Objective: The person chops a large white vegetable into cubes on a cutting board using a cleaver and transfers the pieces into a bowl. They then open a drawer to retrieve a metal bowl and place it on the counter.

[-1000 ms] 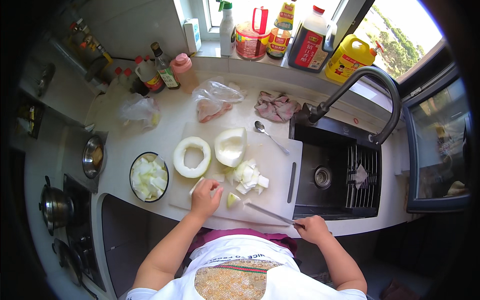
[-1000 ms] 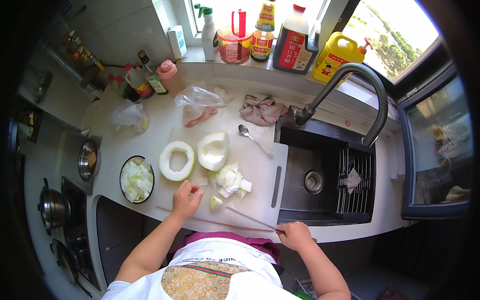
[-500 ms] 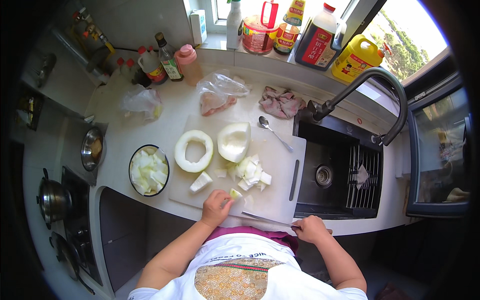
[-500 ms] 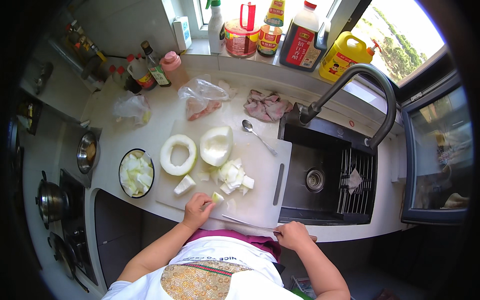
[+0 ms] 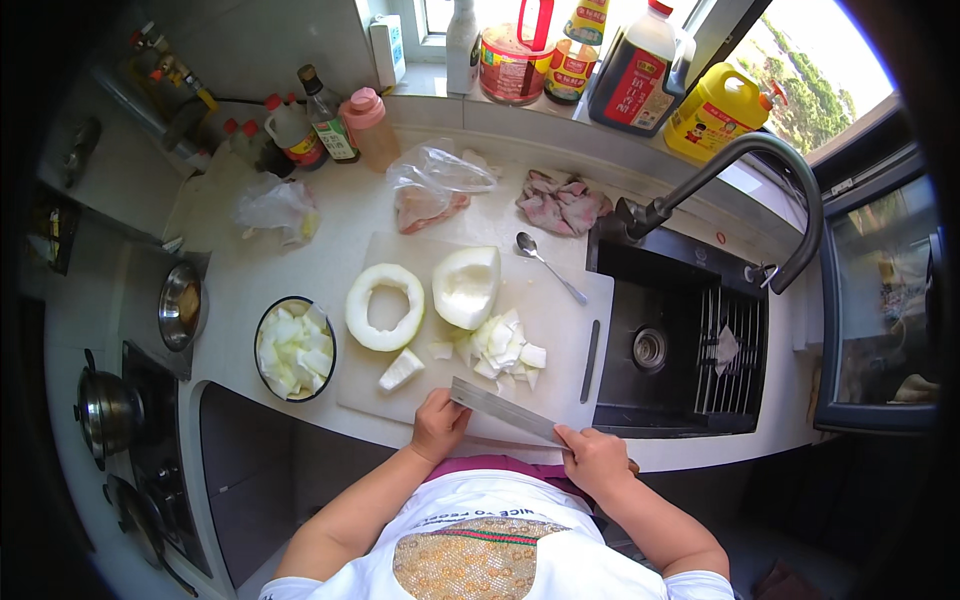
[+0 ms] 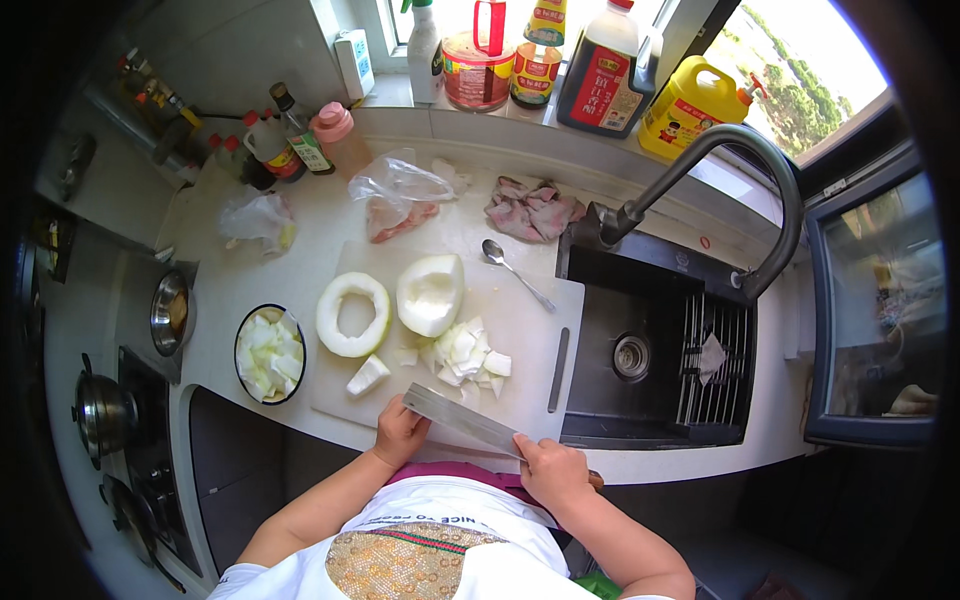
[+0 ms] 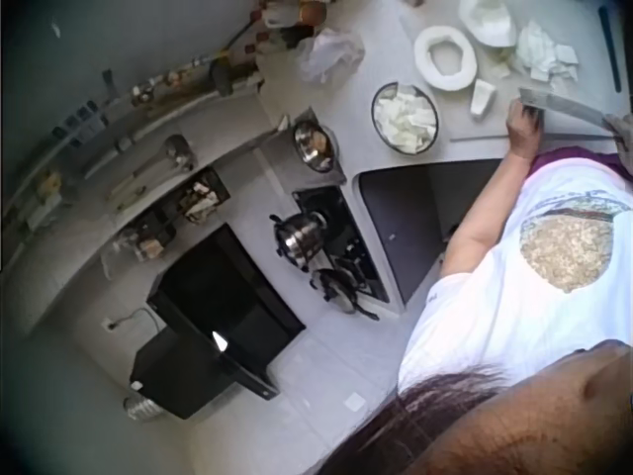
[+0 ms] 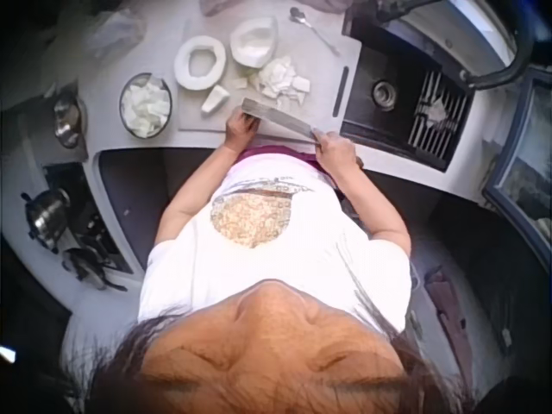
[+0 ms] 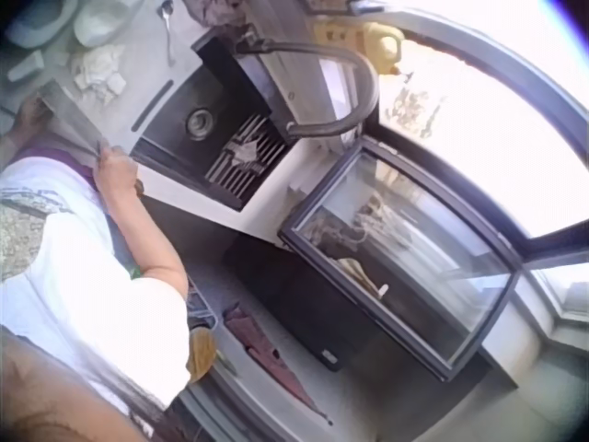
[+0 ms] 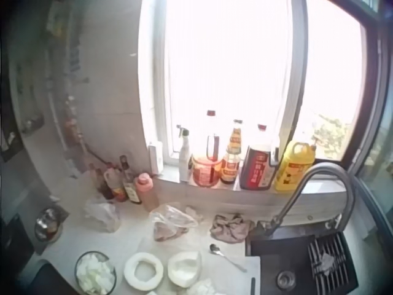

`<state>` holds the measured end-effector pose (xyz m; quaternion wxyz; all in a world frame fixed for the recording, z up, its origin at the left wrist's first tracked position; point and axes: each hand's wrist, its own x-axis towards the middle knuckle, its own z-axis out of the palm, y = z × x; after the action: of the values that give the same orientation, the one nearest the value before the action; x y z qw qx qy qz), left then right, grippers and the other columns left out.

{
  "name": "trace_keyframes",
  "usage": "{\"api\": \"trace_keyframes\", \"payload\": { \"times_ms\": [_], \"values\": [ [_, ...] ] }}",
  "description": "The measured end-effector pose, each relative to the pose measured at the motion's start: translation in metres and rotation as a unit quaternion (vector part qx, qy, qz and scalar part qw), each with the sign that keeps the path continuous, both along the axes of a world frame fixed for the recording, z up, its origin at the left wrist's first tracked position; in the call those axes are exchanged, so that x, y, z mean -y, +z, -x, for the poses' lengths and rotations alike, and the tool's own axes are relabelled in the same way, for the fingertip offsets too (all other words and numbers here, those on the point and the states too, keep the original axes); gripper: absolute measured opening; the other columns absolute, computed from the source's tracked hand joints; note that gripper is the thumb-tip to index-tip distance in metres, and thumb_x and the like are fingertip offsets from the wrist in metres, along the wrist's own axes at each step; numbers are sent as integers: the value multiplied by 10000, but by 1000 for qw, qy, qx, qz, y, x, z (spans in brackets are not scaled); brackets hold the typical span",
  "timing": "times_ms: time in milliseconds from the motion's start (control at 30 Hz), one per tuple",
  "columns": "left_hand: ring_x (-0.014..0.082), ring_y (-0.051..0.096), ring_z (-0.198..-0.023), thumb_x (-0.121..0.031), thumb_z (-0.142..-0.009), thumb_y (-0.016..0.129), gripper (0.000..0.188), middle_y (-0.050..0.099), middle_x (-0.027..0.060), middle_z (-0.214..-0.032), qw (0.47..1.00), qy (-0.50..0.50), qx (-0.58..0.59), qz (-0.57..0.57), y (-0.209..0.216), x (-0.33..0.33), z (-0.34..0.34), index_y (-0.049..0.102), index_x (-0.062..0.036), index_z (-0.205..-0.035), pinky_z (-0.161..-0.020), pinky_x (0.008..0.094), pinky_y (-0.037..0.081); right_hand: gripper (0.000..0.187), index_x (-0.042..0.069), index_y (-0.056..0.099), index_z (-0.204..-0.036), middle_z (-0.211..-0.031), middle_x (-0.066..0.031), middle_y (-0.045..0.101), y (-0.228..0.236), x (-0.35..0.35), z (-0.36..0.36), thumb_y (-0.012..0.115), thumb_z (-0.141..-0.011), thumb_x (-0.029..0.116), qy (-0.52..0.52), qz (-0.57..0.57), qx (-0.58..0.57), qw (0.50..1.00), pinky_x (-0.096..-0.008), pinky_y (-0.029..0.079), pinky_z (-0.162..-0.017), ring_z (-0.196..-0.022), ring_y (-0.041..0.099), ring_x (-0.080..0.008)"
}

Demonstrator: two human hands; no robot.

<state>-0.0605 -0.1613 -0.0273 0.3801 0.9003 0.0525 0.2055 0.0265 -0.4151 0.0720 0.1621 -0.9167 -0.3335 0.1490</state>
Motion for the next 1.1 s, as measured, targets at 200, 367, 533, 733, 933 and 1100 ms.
{"api": "trace_keyframes", "payload": {
  "times_ms": [200,367,533,733,933,1100],
  "values": [
    [332,613,-786,33,-662,686,229,617,115,-893,999,-35,29,-24,-10,-4,-2,663,-51,-874,-642,402,520,328,173,668,-1109,-714,-102,645,-5,-5,8,649,-782,156,10,40,-59,997,-439,535,-550,-595,648,-311],
    [328,622,-783,40,-652,695,241,628,115,-886,999,-36,27,-11,-6,-5,-6,668,-49,-875,-643,392,527,318,169,664,-1124,-747,-117,662,-2,-8,6,629,-807,165,4,76,-105,992,-459,541,-609,-662,662,-328],
    [318,631,-786,46,-658,706,234,641,107,-879,999,-28,26,4,1,-5,-10,685,-48,-871,-646,384,531,269,142,660,-1094,-782,-144,675,4,-17,-4,594,-834,166,13,109,-161,981,-467,537,-662,-716,669,-348],
    [302,639,-799,41,-666,712,206,661,101,-882,999,-24,31,18,0,-5,-9,699,-53,-849,-659,376,533,205,94,660,-1013,-793,-169,682,8,-37,-15,562,-840,140,28,138,-192,971,-476,529,-678,-735,673,-354],
    [299,635,-795,46,-678,704,187,661,104,-874,999,-28,13,20,3,-5,-10,697,-55,-835,-678,369,527,212,92,664,-1013,-812,-180,687,-26,-46,-16,535,-851,137,28,148,-190,970,-479,531,-671,-742,675,-360],
    [305,637,-813,44,-673,696,201,658,111,-883,1000,-23,9,15,3,-5,-8,694,-55,-847,-693,377,533,253,109,654,-1078,-809,-173,682,-30,-39,-7,553,-849,147,18,111,-173,979,-476,535,-675,-737,671,-364]
  ]
}}
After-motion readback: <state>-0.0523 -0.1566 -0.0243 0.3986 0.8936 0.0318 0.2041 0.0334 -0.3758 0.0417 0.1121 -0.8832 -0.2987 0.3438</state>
